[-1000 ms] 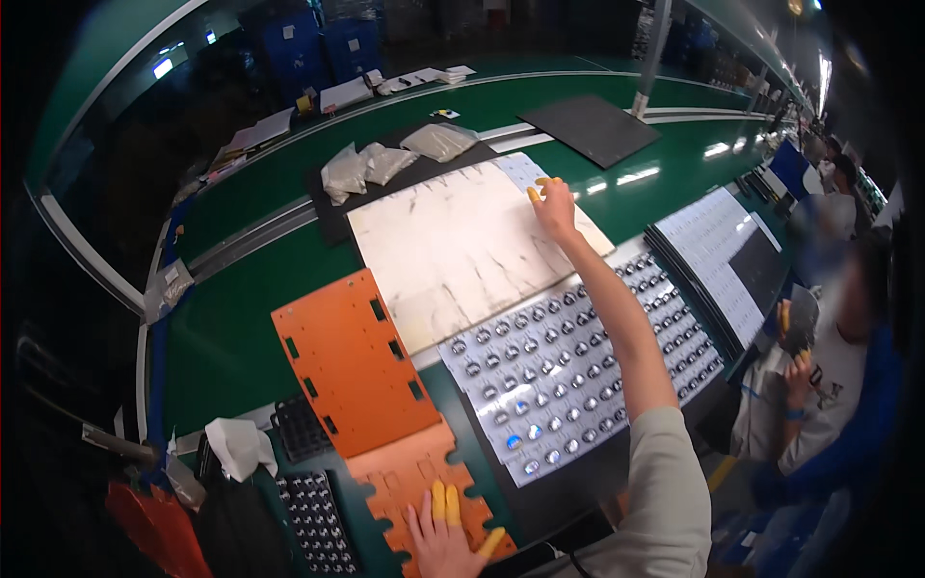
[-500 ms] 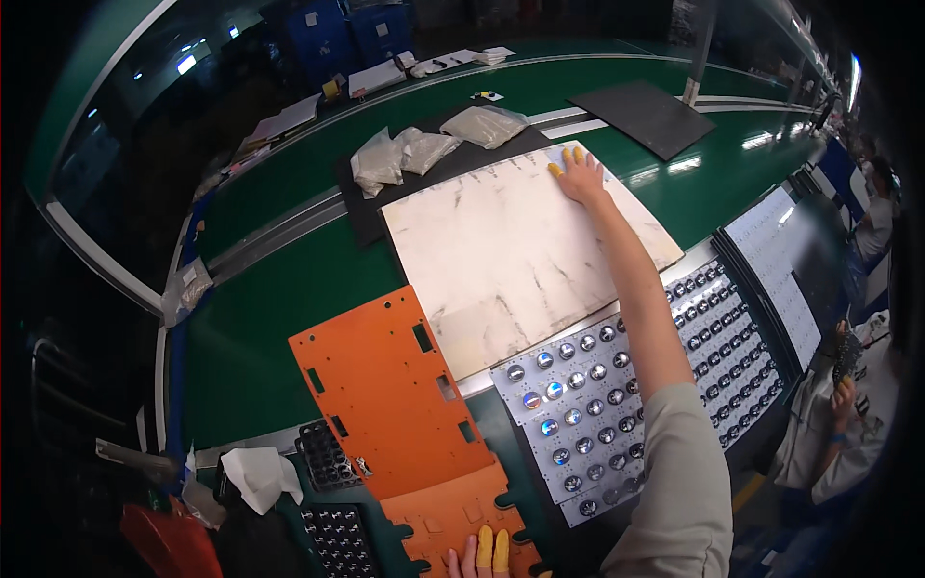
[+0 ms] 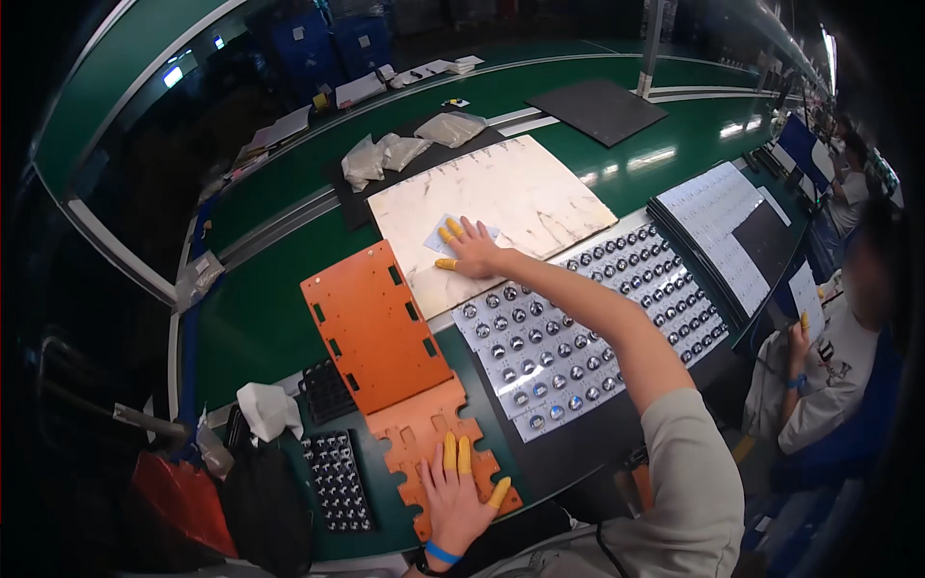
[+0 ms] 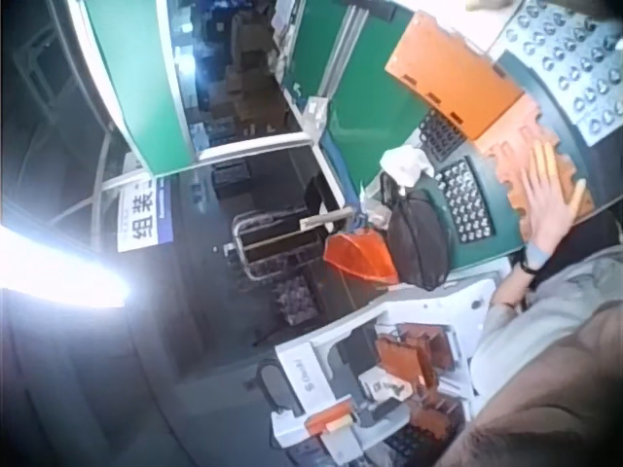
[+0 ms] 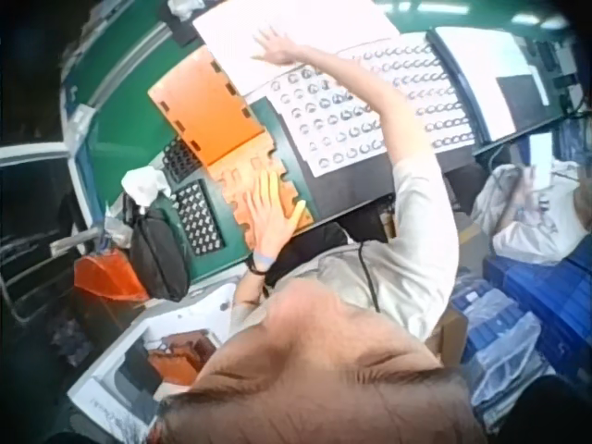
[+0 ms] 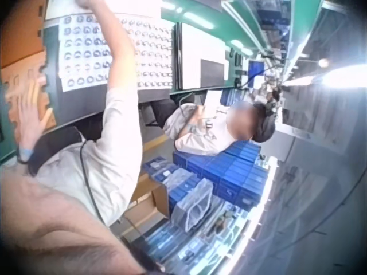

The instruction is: The person picks square components from an orange tray and inserts cylindrical parts into them. The person then places the assembled units into a white processing machine.

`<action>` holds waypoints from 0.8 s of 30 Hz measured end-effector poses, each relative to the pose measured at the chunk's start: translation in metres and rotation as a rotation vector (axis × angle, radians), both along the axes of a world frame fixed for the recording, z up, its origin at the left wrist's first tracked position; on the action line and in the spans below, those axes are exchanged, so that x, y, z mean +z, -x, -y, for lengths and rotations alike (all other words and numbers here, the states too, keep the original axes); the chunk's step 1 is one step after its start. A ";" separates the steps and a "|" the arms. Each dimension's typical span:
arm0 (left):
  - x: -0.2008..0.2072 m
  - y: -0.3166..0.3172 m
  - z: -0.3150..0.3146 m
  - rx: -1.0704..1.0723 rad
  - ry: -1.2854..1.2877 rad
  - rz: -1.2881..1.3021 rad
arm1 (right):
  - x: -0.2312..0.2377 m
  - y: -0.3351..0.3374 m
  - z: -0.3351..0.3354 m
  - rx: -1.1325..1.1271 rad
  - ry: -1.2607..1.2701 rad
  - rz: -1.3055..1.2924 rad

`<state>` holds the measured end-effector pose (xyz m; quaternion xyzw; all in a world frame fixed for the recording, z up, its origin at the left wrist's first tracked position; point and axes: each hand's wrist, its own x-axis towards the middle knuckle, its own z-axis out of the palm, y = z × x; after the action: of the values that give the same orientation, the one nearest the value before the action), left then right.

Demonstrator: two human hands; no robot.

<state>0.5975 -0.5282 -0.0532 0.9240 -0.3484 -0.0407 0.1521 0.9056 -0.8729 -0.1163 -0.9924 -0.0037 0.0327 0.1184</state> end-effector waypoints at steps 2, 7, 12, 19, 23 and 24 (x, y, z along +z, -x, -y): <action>0.000 0.002 -0.001 0.009 0.045 0.027 | -0.002 0.010 -0.020 0.031 0.025 -0.011; -0.002 0.005 -0.003 0.009 0.051 0.074 | 0.012 0.019 -0.052 -0.033 0.024 0.091; -0.010 0.006 -0.006 0.002 0.071 0.108 | 0.014 0.007 -0.060 -0.207 0.034 0.109; -0.011 0.007 -0.012 0.015 0.134 0.120 | 0.021 -0.014 -0.089 -0.152 0.229 0.162; -0.008 0.006 -0.008 0.005 0.147 0.124 | 0.011 -0.038 -0.080 -0.184 0.296 0.255; -0.007 0.007 -0.009 0.012 0.159 0.120 | 0.009 -0.040 -0.083 -0.173 0.320 0.296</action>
<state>0.5901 -0.5196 -0.0606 0.9119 -0.3537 0.0434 0.2039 0.9458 -0.7902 -0.1071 -0.9892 0.0694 -0.1232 -0.0397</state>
